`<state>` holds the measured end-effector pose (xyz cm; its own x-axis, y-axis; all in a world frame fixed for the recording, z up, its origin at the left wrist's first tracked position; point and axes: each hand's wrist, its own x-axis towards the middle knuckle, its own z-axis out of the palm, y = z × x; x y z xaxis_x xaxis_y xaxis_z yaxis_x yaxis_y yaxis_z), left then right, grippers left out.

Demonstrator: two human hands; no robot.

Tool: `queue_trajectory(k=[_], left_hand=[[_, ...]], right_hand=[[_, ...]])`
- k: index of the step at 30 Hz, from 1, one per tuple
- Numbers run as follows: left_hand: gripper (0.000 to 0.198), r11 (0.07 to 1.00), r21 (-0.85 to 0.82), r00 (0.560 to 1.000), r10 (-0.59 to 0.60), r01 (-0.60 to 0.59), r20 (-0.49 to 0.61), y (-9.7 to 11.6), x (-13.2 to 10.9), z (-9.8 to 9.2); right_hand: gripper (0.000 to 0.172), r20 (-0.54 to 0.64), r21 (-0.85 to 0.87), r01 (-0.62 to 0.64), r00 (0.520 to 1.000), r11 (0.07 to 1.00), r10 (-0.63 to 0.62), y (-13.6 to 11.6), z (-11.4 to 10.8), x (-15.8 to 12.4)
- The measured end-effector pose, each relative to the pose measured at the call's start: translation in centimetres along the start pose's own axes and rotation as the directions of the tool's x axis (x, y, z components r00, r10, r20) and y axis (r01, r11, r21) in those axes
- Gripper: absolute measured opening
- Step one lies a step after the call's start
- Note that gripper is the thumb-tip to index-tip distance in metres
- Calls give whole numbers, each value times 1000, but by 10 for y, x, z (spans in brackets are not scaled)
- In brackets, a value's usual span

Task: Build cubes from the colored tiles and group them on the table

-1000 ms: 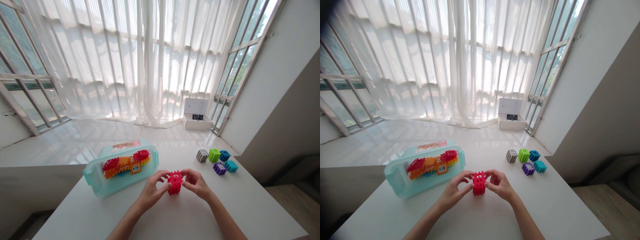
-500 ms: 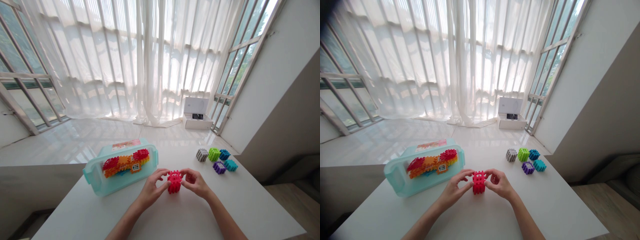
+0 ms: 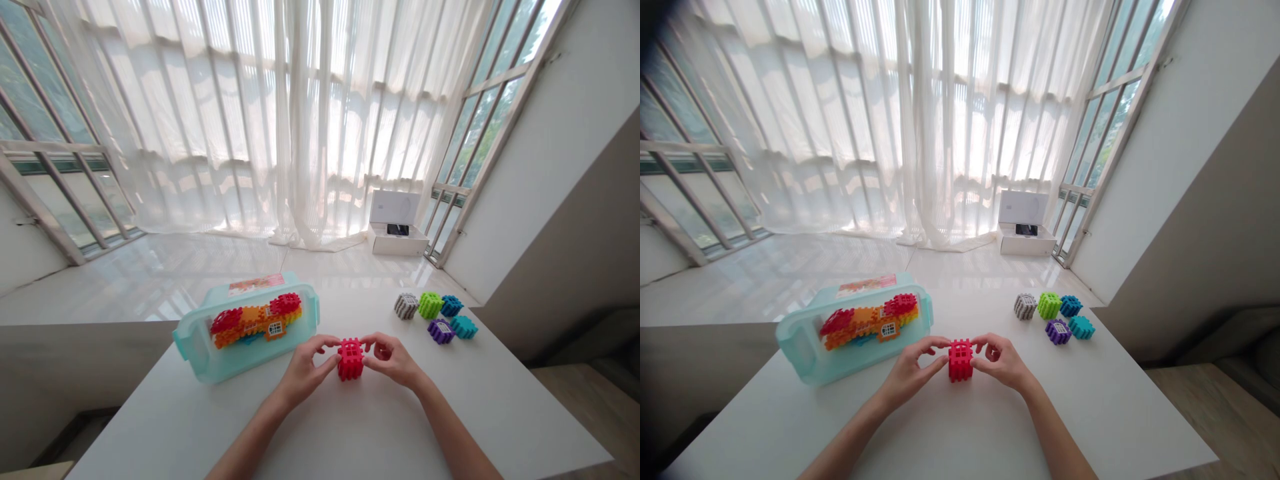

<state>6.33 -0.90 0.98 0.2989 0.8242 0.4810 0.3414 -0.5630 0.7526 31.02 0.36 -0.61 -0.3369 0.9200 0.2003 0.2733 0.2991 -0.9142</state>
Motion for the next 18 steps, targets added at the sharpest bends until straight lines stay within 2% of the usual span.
queue_trajectory(k=[5,18], left_hand=[[15,999,16,997,45,-46,61,-4,-2,1],[15,999,15,990,43,-46,136,-3,-4,-2]], right_hand=[[31,37,-57,-15,999,998,17,-3,-3,0],[29,63,-112,-25,997,993,32,-8,-1,-1]])
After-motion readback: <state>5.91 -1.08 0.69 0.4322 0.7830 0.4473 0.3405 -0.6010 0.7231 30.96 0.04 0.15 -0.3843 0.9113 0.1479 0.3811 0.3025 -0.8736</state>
